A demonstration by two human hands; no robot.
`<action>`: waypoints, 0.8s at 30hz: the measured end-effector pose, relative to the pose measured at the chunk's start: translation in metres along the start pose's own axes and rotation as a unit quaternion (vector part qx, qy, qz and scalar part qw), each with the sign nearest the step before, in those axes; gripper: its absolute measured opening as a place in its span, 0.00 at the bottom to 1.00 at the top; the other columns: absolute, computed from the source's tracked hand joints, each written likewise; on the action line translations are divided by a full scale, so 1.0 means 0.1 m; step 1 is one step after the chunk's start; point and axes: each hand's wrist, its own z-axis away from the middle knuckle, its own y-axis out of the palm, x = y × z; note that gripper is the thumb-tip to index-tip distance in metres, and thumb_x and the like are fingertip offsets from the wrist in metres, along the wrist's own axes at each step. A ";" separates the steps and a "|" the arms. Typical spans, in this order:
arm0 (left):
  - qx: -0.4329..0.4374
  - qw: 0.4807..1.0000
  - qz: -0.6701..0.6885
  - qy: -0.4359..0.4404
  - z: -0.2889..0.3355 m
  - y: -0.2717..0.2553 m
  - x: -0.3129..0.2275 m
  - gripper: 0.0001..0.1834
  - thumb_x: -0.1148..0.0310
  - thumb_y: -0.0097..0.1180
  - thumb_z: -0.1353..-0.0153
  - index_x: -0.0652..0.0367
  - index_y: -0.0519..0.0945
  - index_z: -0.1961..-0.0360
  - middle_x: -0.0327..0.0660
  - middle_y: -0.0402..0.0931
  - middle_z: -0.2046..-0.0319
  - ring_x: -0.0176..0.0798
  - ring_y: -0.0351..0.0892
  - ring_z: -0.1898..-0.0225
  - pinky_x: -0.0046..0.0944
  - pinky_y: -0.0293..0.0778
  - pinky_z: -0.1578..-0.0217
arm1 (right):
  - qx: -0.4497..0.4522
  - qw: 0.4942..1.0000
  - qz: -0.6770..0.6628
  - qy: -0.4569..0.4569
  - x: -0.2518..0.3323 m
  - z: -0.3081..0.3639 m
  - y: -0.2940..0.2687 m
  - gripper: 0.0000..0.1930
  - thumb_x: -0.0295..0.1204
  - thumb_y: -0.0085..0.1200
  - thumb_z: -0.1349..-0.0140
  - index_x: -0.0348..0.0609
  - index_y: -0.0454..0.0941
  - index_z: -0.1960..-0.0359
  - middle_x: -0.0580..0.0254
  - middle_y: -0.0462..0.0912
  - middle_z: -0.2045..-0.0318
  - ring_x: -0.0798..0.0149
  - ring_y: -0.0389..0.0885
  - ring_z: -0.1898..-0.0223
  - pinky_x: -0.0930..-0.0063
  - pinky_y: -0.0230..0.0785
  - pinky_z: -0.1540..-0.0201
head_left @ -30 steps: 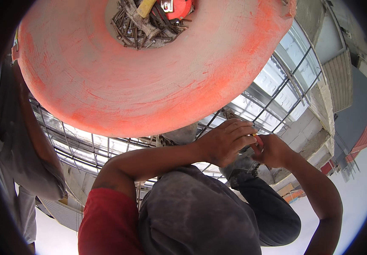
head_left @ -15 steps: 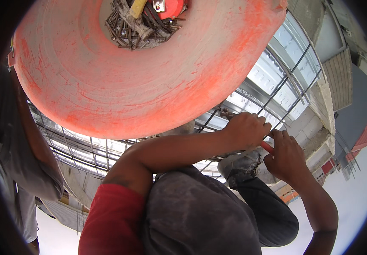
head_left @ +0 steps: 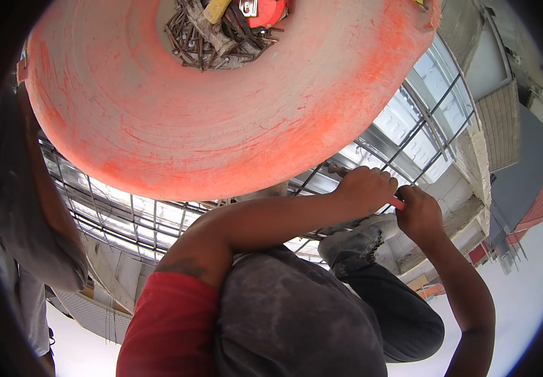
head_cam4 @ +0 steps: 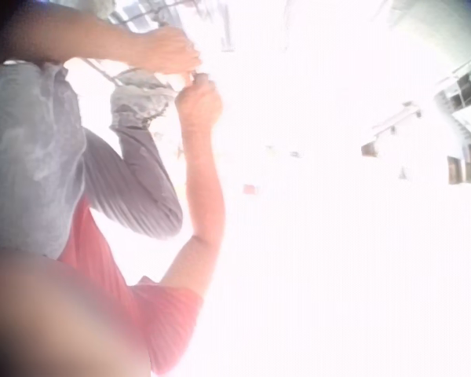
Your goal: The person secures a metal grid to a translucent roof using pliers and wire. They repeatedly position wire segments, twist them with pliers, and fasten the grid to the frame. A coworker is visible nearby, also working on the grid.
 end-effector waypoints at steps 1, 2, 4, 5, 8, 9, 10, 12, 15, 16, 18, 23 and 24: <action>-0.015 1.000 0.009 0.009 0.03 0.00 0.01 0.07 0.69 0.55 0.42 0.59 0.76 0.63 0.43 0.80 0.68 0.44 0.83 0.64 0.42 0.79 0.65 | 0.004 1.000 0.011 0.004 0.03 0.01 -0.04 0.07 0.25 0.56 0.45 0.44 0.77 0.63 0.54 0.80 0.71 0.46 0.82 0.68 0.53 0.75 0.64; -0.034 0.999 0.007 0.009 0.05 0.00 0.00 0.09 0.69 0.54 0.42 0.60 0.76 0.60 0.43 0.80 0.67 0.44 0.83 0.64 0.42 0.78 0.64 | -0.012 1.000 0.002 0.002 0.06 0.01 -0.09 0.08 0.25 0.56 0.44 0.44 0.77 0.62 0.53 0.80 0.71 0.46 0.82 0.67 0.53 0.75 0.64; -0.064 0.998 0.001 0.001 0.08 0.00 0.00 0.14 0.70 0.54 0.42 0.62 0.76 0.55 0.42 0.80 0.67 0.44 0.82 0.64 0.42 0.78 0.62 | -0.044 0.999 -0.012 0.008 0.12 0.01 -0.19 0.09 0.25 0.55 0.44 0.43 0.76 0.60 0.53 0.80 0.70 0.46 0.81 0.66 0.53 0.75 0.63; -0.072 0.997 0.004 0.001 0.08 0.00 -0.01 0.17 0.70 0.54 0.42 0.63 0.75 0.52 0.43 0.80 0.65 0.45 0.82 0.62 0.43 0.78 0.60 | -0.024 1.000 0.012 0.000 0.14 0.00 -0.24 0.09 0.25 0.55 0.43 0.43 0.76 0.60 0.52 0.79 0.69 0.47 0.81 0.65 0.53 0.75 0.63; -0.107 0.994 0.020 0.005 0.11 -0.01 -0.01 0.24 0.70 0.53 0.41 0.66 0.72 0.43 0.45 0.81 0.59 0.47 0.82 0.57 0.47 0.75 0.52 | 0.008 0.999 0.035 -0.031 0.22 0.02 -0.38 0.11 0.24 0.54 0.43 0.41 0.76 0.57 0.51 0.79 0.66 0.48 0.80 0.62 0.54 0.75 0.61; -0.118 0.992 0.031 0.012 0.12 -0.02 0.00 0.25 0.70 0.53 0.40 0.67 0.71 0.41 0.45 0.81 0.57 0.47 0.81 0.55 0.49 0.74 0.50 | 0.013 0.999 0.026 -0.040 0.24 0.01 -0.41 0.11 0.24 0.54 0.43 0.40 0.76 0.57 0.50 0.79 0.65 0.48 0.80 0.61 0.53 0.76 0.60; -0.130 0.991 0.041 0.019 0.13 -0.03 0.01 0.27 0.70 0.53 0.40 0.68 0.70 0.39 0.46 0.80 0.55 0.48 0.81 0.53 0.50 0.73 0.47 | 0.012 0.999 0.022 -0.048 0.27 0.01 -0.45 0.11 0.23 0.54 0.42 0.39 0.76 0.57 0.50 0.78 0.63 0.49 0.80 0.60 0.53 0.76 0.60; -0.153 0.987 0.034 0.017 0.15 -0.05 0.01 0.27 0.69 0.53 0.39 0.66 0.70 0.39 0.46 0.80 0.52 0.47 0.80 0.49 0.51 0.70 0.44 | 0.005 0.998 0.033 -0.047 0.32 0.02 -0.50 0.12 0.23 0.54 0.43 0.36 0.77 0.57 0.47 0.78 0.60 0.47 0.79 0.56 0.53 0.76 0.56; -0.198 0.980 -0.006 0.025 0.17 -0.10 0.02 0.27 0.67 0.53 0.38 0.64 0.70 0.38 0.45 0.79 0.50 0.44 0.80 0.48 0.49 0.68 0.43 | -0.035 0.990 0.098 -0.095 0.39 0.03 -0.55 0.11 0.22 0.54 0.43 0.33 0.77 0.58 0.41 0.76 0.54 0.41 0.77 0.49 0.53 0.76 0.50; -0.215 0.976 -0.025 0.027 0.18 -0.12 0.02 0.27 0.66 0.53 0.38 0.63 0.70 0.38 0.45 0.79 0.50 0.43 0.80 0.48 0.48 0.68 0.43 | -0.053 0.983 0.129 -0.117 0.42 0.04 -0.56 0.11 0.22 0.55 0.44 0.32 0.77 0.59 0.39 0.75 0.52 0.39 0.76 0.47 0.53 0.75 0.48; -0.228 0.973 -0.022 0.027 0.18 -0.15 0.02 0.27 0.64 0.54 0.38 0.62 0.71 0.38 0.44 0.79 0.50 0.42 0.80 0.48 0.47 0.67 0.42 | -0.057 0.978 0.154 -0.127 0.46 0.05 -0.57 0.11 0.23 0.54 0.44 0.30 0.77 0.60 0.36 0.75 0.50 0.36 0.74 0.44 0.53 0.74 0.45; -0.245 0.969 0.012 0.017 0.16 -0.13 0.01 0.26 0.63 0.56 0.40 0.61 0.74 0.41 0.43 0.80 0.50 0.41 0.81 0.52 0.45 0.72 0.48 | -0.079 0.976 0.157 -0.128 0.45 -0.02 -0.54 0.11 0.23 0.53 0.42 0.29 0.76 0.59 0.37 0.75 0.51 0.36 0.73 0.43 0.52 0.73 0.45; -0.238 0.971 0.027 0.013 0.15 -0.12 0.01 0.26 0.63 0.57 0.40 0.61 0.74 0.42 0.43 0.80 0.51 0.41 0.81 0.53 0.44 0.73 0.51 | -0.090 0.977 0.146 -0.123 0.43 -0.05 -0.53 0.11 0.24 0.53 0.42 0.30 0.76 0.59 0.39 0.75 0.52 0.38 0.75 0.45 0.52 0.74 0.46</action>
